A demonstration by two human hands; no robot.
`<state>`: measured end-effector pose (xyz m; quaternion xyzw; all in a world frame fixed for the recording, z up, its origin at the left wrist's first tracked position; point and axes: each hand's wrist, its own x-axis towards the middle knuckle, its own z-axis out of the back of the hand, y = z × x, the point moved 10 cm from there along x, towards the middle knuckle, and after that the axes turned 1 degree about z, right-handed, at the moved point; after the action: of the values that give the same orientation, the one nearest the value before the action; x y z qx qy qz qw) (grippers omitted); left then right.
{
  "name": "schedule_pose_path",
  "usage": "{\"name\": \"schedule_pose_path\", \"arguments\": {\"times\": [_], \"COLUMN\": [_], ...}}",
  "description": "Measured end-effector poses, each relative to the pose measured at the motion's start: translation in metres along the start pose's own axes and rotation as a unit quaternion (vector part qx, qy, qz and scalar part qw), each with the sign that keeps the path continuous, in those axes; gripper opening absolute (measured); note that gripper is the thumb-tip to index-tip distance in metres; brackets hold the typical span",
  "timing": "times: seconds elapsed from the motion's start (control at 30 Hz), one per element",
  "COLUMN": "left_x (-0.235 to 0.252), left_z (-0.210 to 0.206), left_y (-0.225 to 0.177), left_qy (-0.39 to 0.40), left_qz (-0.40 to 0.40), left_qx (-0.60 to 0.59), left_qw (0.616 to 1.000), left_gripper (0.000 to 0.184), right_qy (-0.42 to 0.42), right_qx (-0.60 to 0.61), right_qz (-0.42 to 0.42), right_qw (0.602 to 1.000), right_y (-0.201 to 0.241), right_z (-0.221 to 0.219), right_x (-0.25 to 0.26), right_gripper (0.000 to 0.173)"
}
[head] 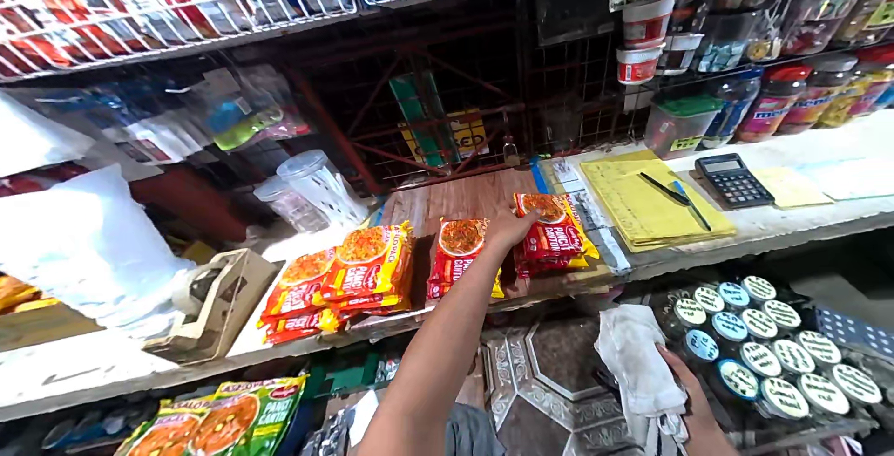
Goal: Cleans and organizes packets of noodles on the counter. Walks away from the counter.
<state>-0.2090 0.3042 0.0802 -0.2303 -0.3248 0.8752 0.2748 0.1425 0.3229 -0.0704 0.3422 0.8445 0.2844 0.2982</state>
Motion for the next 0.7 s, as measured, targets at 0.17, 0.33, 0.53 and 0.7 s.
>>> {"name": "schedule_pose_path", "arguments": {"times": [0.17,0.33,0.53,0.7], "left_x": [0.009,0.017,0.002,-0.019], "left_z": [-0.007,-0.014,-0.025,-0.035], "left_y": [-0.001,-0.002,-0.010,-0.032], "left_qy": [0.013,0.044,0.080,0.086], "left_qz": [0.012,0.010,0.010,-0.083], "left_qx": [0.049,0.013,-0.132,-0.237], "left_qw": [0.999,0.999,0.988,0.964], "left_gripper": [0.089,0.083,0.074,0.067], "right_qy": [-0.009,-0.015,-0.042,-0.027], "right_qx": [0.017,0.026,-0.007,0.037], "right_qz": [-0.022,-0.033,0.013,0.046], "right_qw": [1.000,0.999,0.999,0.998], "right_y": [-0.001,-0.007,0.004,0.013], "right_z": [0.000,-0.003,0.002,0.005], "right_x": [0.006,0.012,0.009,0.006], "right_gripper": [0.033,0.035,0.035,0.037]}}
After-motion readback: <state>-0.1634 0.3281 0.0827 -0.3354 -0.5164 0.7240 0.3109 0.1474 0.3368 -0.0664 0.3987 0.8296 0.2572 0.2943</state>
